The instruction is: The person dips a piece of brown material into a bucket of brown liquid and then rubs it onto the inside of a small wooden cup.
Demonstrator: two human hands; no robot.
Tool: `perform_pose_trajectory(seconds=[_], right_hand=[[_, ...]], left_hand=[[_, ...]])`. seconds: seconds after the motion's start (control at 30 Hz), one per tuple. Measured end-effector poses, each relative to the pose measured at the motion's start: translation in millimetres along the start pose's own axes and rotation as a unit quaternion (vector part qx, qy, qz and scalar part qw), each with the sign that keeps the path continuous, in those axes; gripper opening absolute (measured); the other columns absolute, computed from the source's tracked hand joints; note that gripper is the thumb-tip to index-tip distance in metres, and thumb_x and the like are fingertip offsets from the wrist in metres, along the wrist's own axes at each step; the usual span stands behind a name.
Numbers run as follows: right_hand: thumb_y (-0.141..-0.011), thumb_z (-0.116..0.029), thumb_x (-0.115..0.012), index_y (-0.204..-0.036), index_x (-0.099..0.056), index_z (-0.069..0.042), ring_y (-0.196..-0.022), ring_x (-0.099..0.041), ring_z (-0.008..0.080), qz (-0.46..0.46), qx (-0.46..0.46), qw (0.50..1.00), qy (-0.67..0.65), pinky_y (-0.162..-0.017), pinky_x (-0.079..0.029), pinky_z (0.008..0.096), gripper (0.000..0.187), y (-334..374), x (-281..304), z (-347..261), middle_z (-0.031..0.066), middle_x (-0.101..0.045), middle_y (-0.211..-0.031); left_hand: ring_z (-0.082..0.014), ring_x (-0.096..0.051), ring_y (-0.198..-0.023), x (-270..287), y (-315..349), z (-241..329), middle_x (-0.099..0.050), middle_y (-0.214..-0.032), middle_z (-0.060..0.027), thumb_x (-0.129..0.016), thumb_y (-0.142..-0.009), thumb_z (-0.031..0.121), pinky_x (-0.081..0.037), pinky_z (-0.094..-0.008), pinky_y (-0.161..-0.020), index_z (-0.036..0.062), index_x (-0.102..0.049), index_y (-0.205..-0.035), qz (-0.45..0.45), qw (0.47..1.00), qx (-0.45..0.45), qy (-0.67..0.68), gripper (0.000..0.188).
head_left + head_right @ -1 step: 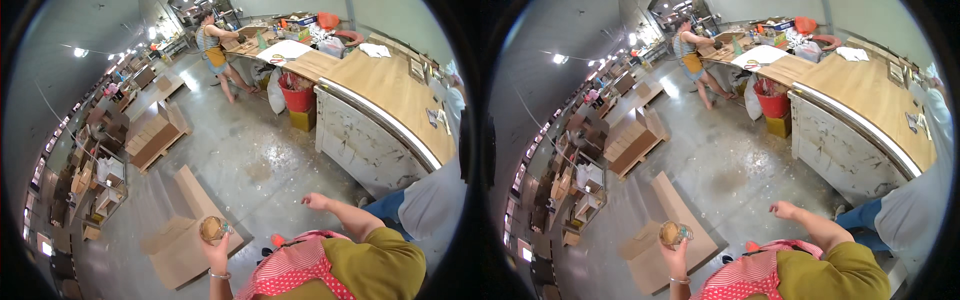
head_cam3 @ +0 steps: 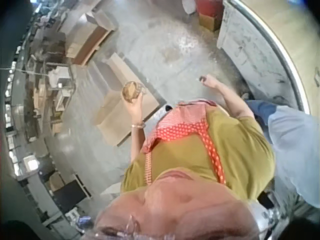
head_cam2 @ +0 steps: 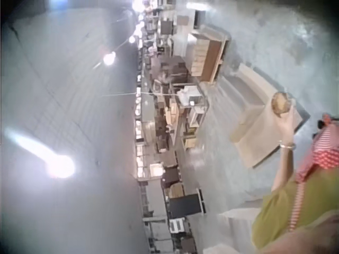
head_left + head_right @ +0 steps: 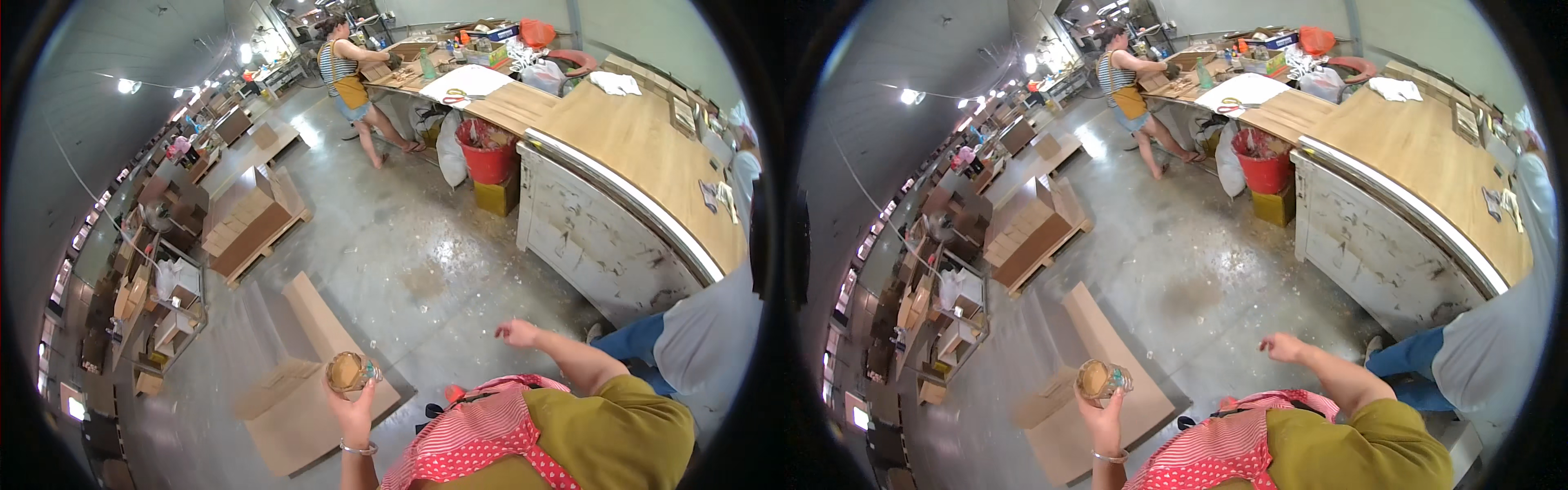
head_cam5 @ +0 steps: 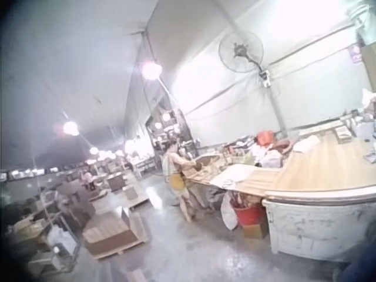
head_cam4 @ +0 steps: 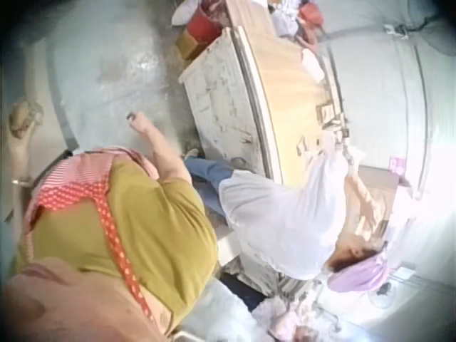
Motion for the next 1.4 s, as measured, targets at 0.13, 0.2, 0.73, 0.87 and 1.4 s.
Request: perform_pose_trajectory(seconds=[0.13, 0.2, 0.73, 0.87, 1.4], right_hand=[[-0.069, -0.015, -0.057, -0.103, -0.068, -0.01, -0.094, -0.065, 0.0292, 0.046, -0.056, 0.997, 0.028, -0.085, -0.05, 0.0377, 0.037, -39, -23, 90, 0.015, -0.068, -0.098], [-0.071, -0.023, -0.056, -0.098, -0.069, -0.008, -0.09, -0.065, 0.0306, 0.054, -0.189, 0.98, 0.025, -0.083, -0.051, 0.038, 0.033, -31, -2, 92, 0.0159, -0.068, -0.096], [-0.083, -0.025, -0.05, -0.096, -0.068, -0.004, -0.087, -0.064, 0.038, 0.107, -0.019, 0.99, 0.091, -0.081, -0.05, 0.0444, 0.03, -601, 262, -128, 0.0232, -0.065, -0.09], [-0.083, -0.022, -0.053, -0.093, -0.066, -0.003, -0.082, -0.064, 0.0368, 0.129, 0.054, 0.99, -0.02, -0.078, -0.05, 0.0443, 0.025, -718, 289, -266, 0.022, -0.065, -0.083], [-0.07, -0.023, -0.059, -0.078, -0.069, 0.001, -0.087, -0.064, 0.0388, 0.076, -0.233, 0.942, 0.229, -0.078, -0.05, 0.0444, 0.027, -916, 346, -113, 0.0221, -0.066, -0.088]], left_hand=[[-0.0223, -0.048, -0.117, -14, -128, -17, -0.051, -0.123, -0.012, -0.075, -0.072, 0.003, -0.035, -0.0356, -0.103, -0.0001, -0.038, -0.131, -0.024, 0.999, 0.013, 0.017, 0.071], [-0.0222, -0.048, -0.117, -11, -185, -30, -0.05, -0.123, -0.0115, -0.075, -0.072, 0.003, -0.035, -0.0356, -0.103, 0.0007, -0.037, -0.132, -0.017, 0.999, 0.029, 0.017, 0.071], [-0.0194, -0.052, -0.112, -47, -616, -122, -0.053, -0.118, -0.0092, -0.077, -0.071, 0.003, -0.041, -0.033, -0.098, 0.0011, -0.041, -0.129, 0.097, 0.995, 0.021, 0.011, 0.068], [-0.0194, -0.052, -0.112, -41, -722, -169, -0.053, -0.118, -0.0091, -0.077, -0.071, 0.004, -0.041, -0.0328, -0.097, 0.0009, -0.041, -0.128, 0.092, 0.995, 0.035, 0.033, 0.068], [-0.0219, -0.056, -0.108, -55, -1158, -277, -0.055, -0.119, -0.0124, -0.08, -0.069, 0.009, -0.043, -0.0342, -0.096, 0.0006, -0.039, -0.13, 0.073, 0.997, 0.03, 0.002, 0.074]])
Point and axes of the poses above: each hand's wrist, its own y-axis away from the middle knuckle, its own x-axis out of the back of the hand, z = x × y, the point moved 2 cm from there along -y, towards the middle knuckle
